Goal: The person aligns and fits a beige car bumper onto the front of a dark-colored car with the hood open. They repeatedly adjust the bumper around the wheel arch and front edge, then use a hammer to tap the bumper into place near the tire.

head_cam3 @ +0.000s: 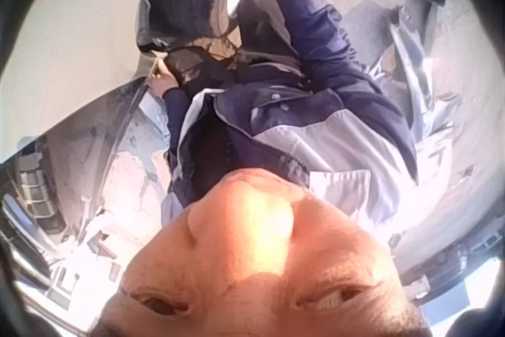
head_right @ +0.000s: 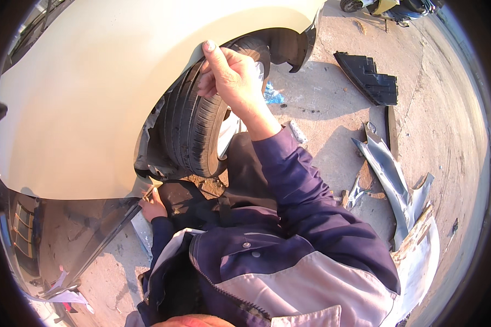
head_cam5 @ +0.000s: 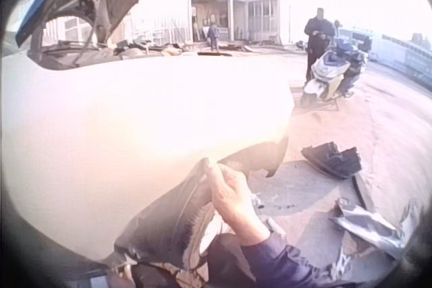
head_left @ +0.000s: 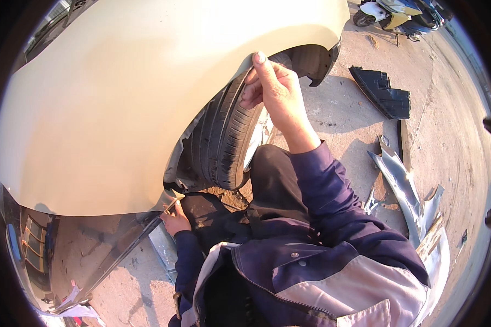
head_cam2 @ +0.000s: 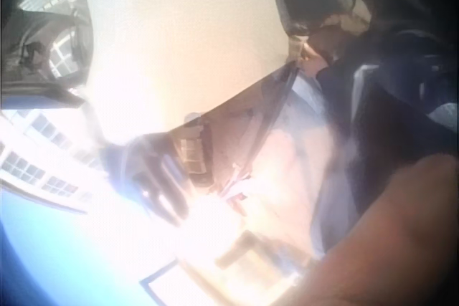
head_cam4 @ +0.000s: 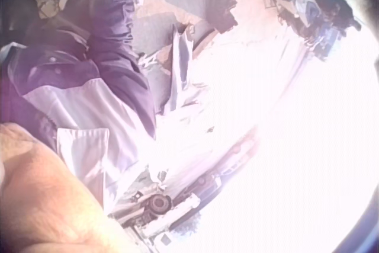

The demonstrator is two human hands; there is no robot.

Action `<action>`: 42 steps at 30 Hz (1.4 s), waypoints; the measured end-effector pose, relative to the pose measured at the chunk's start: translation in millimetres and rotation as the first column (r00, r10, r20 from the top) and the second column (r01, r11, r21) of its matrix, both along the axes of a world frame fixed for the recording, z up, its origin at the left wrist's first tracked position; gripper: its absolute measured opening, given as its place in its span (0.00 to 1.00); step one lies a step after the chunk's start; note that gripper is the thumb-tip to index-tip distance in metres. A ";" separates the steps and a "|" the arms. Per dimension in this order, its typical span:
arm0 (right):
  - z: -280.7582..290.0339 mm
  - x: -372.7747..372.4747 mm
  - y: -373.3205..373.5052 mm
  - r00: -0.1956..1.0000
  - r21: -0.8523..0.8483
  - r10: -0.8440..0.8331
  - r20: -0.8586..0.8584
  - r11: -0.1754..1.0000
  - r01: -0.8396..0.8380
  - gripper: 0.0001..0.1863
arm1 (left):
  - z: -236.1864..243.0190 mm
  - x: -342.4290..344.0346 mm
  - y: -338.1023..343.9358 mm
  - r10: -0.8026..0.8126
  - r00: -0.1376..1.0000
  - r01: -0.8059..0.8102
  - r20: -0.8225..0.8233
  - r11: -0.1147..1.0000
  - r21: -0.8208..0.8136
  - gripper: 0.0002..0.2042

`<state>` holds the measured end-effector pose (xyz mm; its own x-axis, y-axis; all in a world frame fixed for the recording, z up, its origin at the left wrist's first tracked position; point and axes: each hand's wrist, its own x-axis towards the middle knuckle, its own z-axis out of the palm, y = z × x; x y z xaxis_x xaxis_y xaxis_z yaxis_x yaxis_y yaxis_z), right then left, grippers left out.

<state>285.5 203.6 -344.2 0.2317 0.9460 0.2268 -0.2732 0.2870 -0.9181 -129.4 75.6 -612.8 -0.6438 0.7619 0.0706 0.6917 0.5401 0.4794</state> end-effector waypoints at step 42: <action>-147.3 -7.9 -77.9 0.591 0.345 -0.362 0.721 0.927 0.146 0.34 | 130.1 211.5 155.4 -0.746 0.603 0.756 -0.282 0.422 0.501 0.25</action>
<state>277.6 125.7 -491.6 0.0956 0.7707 0.6300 0.6087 0.4555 -0.6496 82.1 231.0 -482.6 0.1693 0.7652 0.6211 0.7032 -0.5354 0.4679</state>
